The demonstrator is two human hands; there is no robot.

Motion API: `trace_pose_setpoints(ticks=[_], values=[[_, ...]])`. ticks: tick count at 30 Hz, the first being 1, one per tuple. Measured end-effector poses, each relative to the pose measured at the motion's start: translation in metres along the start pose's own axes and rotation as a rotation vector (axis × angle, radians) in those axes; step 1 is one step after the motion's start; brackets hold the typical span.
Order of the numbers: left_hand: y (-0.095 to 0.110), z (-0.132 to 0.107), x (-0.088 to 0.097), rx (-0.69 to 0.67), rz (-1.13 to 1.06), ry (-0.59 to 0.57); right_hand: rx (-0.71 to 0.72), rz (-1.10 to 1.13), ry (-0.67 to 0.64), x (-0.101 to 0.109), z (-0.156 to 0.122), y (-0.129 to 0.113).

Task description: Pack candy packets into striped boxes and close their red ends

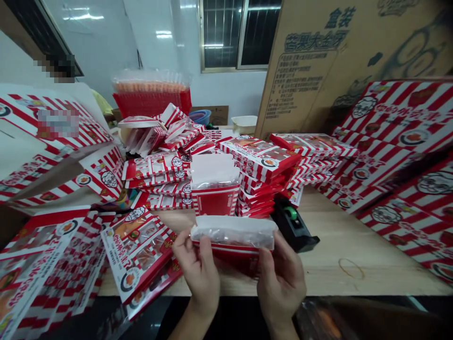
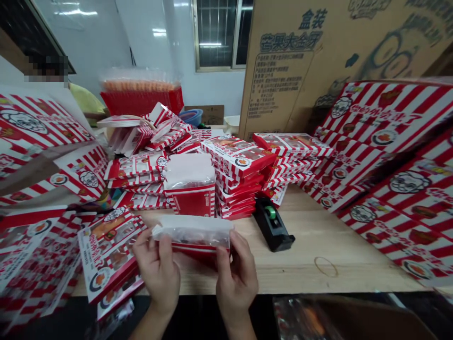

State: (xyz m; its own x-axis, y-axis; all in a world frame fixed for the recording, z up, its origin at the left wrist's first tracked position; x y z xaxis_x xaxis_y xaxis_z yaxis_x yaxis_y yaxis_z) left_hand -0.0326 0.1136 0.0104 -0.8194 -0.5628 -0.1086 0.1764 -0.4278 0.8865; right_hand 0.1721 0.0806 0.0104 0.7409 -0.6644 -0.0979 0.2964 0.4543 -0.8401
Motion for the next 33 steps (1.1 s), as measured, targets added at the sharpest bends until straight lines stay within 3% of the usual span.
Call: trace_pose_setpoints(ticks=[2,4,6,12,17,20,22,28,33], values=[[0.007,0.0,0.002,-0.111,0.007,0.029,0.092,-0.051,-0.093,-0.006,0.003,-0.007],[0.011,0.0,-0.003,-0.209,0.055,-0.071,0.118,-0.08,-0.156,-0.009,0.008,-0.011],[0.009,0.001,-0.008,-0.222,0.111,-0.215,0.052,-0.076,-0.191,-0.011,0.014,-0.01],[-0.018,0.025,0.001,0.141,-0.054,-0.352,-0.325,0.161,-0.234,-0.016,0.025,0.0],[-0.009,0.038,-0.041,0.386,-0.427,-0.915,-0.291,0.306,-0.586,-0.04,0.031,0.001],[0.002,0.039,-0.057,0.403,-0.495,-1.122,-0.269,0.426,-0.661,-0.044,0.036,0.003],[0.004,0.041,-0.061,0.377,-0.476,-1.15,-0.258,0.43,-0.672,-0.046,0.039,0.003],[0.003,0.045,-0.053,0.204,-0.294,-1.072,-0.261,0.221,-0.626,-0.045,0.044,-0.004],[0.016,0.04,-0.052,0.049,-0.2,-1.136,-0.223,0.013,-0.584,-0.04,0.047,-0.01]])
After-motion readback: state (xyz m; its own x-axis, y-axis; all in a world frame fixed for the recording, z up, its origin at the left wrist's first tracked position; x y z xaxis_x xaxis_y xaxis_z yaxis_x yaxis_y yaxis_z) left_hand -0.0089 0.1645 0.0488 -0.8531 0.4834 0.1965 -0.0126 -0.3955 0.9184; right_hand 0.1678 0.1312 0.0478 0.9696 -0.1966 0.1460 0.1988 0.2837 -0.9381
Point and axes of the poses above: each hand's wrist, its own z-axis towards the middle knuckle, its own x-axis out of the back of the hand, y = z × x, the point moved 9 cm from there along z, towards the middle knuckle, and after that the axes turned 1 degree about -z, right-handed, at the moved point
